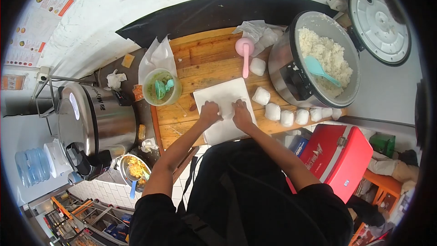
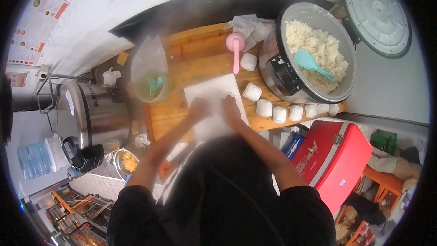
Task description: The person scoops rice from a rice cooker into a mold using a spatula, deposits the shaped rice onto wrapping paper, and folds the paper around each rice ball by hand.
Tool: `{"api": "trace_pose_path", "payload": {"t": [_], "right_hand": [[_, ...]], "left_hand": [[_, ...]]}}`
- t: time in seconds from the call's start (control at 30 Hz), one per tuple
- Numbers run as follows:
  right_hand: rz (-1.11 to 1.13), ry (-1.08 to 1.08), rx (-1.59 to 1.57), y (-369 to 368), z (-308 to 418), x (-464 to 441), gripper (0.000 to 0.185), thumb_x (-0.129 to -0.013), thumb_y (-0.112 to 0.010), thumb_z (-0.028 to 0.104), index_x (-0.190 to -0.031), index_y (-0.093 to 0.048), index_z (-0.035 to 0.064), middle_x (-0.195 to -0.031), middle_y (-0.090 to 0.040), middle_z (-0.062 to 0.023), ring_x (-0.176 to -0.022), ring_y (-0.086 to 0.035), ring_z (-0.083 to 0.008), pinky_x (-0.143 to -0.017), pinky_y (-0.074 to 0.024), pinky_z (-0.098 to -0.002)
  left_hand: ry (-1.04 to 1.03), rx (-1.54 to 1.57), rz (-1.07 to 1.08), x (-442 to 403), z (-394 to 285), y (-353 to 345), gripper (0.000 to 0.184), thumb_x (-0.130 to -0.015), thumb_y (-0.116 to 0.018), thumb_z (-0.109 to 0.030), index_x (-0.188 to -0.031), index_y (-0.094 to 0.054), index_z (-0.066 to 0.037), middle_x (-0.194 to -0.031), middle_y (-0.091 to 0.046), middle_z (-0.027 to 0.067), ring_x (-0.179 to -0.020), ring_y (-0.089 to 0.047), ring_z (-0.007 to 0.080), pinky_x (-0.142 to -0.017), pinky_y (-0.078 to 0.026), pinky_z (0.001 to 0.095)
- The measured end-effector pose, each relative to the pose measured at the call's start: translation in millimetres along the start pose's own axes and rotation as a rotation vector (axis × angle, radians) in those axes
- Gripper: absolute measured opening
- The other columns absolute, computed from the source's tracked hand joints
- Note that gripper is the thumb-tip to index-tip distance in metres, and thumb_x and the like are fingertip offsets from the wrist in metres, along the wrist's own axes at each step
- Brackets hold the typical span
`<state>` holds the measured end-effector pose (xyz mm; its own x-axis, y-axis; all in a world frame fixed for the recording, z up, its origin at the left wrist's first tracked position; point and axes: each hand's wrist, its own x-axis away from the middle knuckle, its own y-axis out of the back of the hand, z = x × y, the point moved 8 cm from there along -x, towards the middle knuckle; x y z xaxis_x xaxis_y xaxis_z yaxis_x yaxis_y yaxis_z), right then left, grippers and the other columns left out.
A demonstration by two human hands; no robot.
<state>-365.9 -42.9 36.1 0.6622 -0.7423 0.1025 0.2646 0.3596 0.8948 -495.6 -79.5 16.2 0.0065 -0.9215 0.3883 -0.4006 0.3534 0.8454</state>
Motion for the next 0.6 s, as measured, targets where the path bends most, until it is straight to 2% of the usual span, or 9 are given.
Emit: {"api": "trace_pose_path", "payload": {"t": [0.17, 0.23, 0.27, 0.33, 0.4, 0.43, 0.53, 0.57, 0.6], "right_hand": [[-0.099, -0.098, -0.191, -0.6, -0.3, 2.8, 0.035, -0.078, -0.056, 0.001, -0.112, -0.058, -0.0039, -0.113, -0.051, -0.0215, -0.109, -0.049, -0.0391, -0.095, -0.0436, -0.0423], [-0.134, -0.138, -0.24, 5.4, 0.5, 2.7, 0.029, -0.081, -0.057, 0.004, -0.109, -0.057, -0.0039, -0.113, -0.05, -0.0226, -0.11, -0.049, -0.039, -0.095, -0.043, -0.0415], [-0.138, -0.208, -0.375, 8.2, -2.3, 2.9, 0.023, -0.086, -0.056, 0.009, -0.105, -0.054, -0.0031, -0.109, -0.053, -0.0234, -0.107, -0.051, -0.0388, -0.092, -0.0435, -0.0408], [-0.144, -0.28, -0.518, 16.2, -0.6, 1.4, 0.02, -0.09, -0.056, 0.014, -0.101, -0.051, -0.0023, -0.104, -0.056, -0.0243, -0.104, -0.054, -0.0387, -0.089, -0.0439, -0.0401], [-0.046, -0.442, -0.811, 9.6, -10.6, 5.1, 0.024, -0.095, -0.053, 0.021, -0.096, -0.044, -0.0007, -0.089, -0.061, -0.0218, -0.088, -0.06, -0.0369, -0.081, -0.0448, -0.0391], [-0.214, -0.377, -0.847, 13.3, -15.2, 1.8, 0.029, -0.098, -0.05, 0.026, -0.096, -0.049, -0.0025, -0.077, -0.061, -0.0178, -0.074, -0.061, -0.0316, -0.076, -0.0455, -0.0377], [-0.262, -0.204, -1.008, 21.7, -21.8, -11.7, 0.034, -0.099, -0.046, 0.029, -0.094, -0.053, -0.0039, -0.08, -0.061, -0.0143, -0.075, -0.059, -0.0245, -0.075, -0.0446, -0.0352], [0.007, -0.392, -1.017, 21.7, -20.7, -11.8, 0.036, -0.097, -0.043, 0.028, -0.091, -0.059, -0.0031, -0.082, -0.062, -0.0121, -0.08, -0.059, -0.0204, -0.076, -0.0454, -0.0341], [0.012, -0.396, -1.013, 30.3, -18.2, -12.4, 0.036, -0.097, -0.043, 0.028, -0.091, -0.059, -0.0031, -0.082, -0.062, -0.0121, -0.08, -0.059, -0.0204, -0.076, -0.0454, -0.0341]], "left_hand": [[-0.038, -0.037, -0.261, -14.9, -5.2, 22.1, 0.077, -0.052, -0.091, -0.016, -0.115, -0.05, 0.001, -0.098, -0.061, 0.0197, -0.106, -0.054, 0.042, -0.086, -0.051, 0.0458], [-0.483, 0.14, -0.218, -14.2, -26.3, 8.4, 0.078, -0.057, -0.086, -0.005, -0.119, -0.04, -0.002, -0.105, -0.058, 0.021, -0.11, -0.051, 0.0449, -0.088, -0.049, 0.045], [-0.485, 0.137, -0.22, -14.3, -24.3, 6.1, 0.078, -0.057, -0.086, -0.005, -0.119, -0.04, -0.002, -0.105, -0.058, 0.021, -0.11, -0.051, 0.0449, -0.088, -0.049, 0.045], [-0.368, 0.593, 0.295, -7.2, -26.0, -15.6, 0.07, -0.063, -0.08, 0.002, -0.117, -0.036, -0.004, -0.116, -0.052, 0.0232, -0.11, -0.051, 0.0464, -0.089, -0.047, 0.0448], [-0.446, 0.641, 0.27, 10.7, -44.8, 26.0, 0.066, -0.067, -0.075, 0.005, -0.116, -0.033, -0.005, -0.118, -0.049, 0.0204, -0.102, -0.056, 0.0415, -0.086, -0.046, 0.0444], [-0.52, 0.597, 0.143, 12.7, -49.7, 42.0, 0.067, -0.068, -0.077, 0.003, -0.118, -0.032, -0.005, -0.115, -0.05, 0.018, -0.095, -0.057, 0.0369, -0.083, -0.047, 0.0426], [-0.554, 0.6, -0.013, 23.3, -61.2, 92.6, 0.068, -0.069, -0.08, -0.002, -0.119, -0.034, -0.006, -0.111, -0.051, 0.013, -0.086, -0.058, 0.0272, -0.079, -0.049, 0.0384], [-0.508, 0.644, -0.05, 29.2, -62.1, 111.9, 0.068, -0.069, -0.081, -0.005, -0.12, -0.036, -0.006, -0.11, -0.05, 0.0106, -0.085, -0.057, 0.0222, -0.077, -0.049, 0.0359], [-0.507, 0.65, -0.05, 36.1, -66.9, 127.4, 0.068, -0.069, -0.081, -0.005, -0.12, -0.036, -0.006, -0.11, -0.05, 0.0106, -0.085, -0.057, 0.0222, -0.077, -0.049, 0.0359]]}}
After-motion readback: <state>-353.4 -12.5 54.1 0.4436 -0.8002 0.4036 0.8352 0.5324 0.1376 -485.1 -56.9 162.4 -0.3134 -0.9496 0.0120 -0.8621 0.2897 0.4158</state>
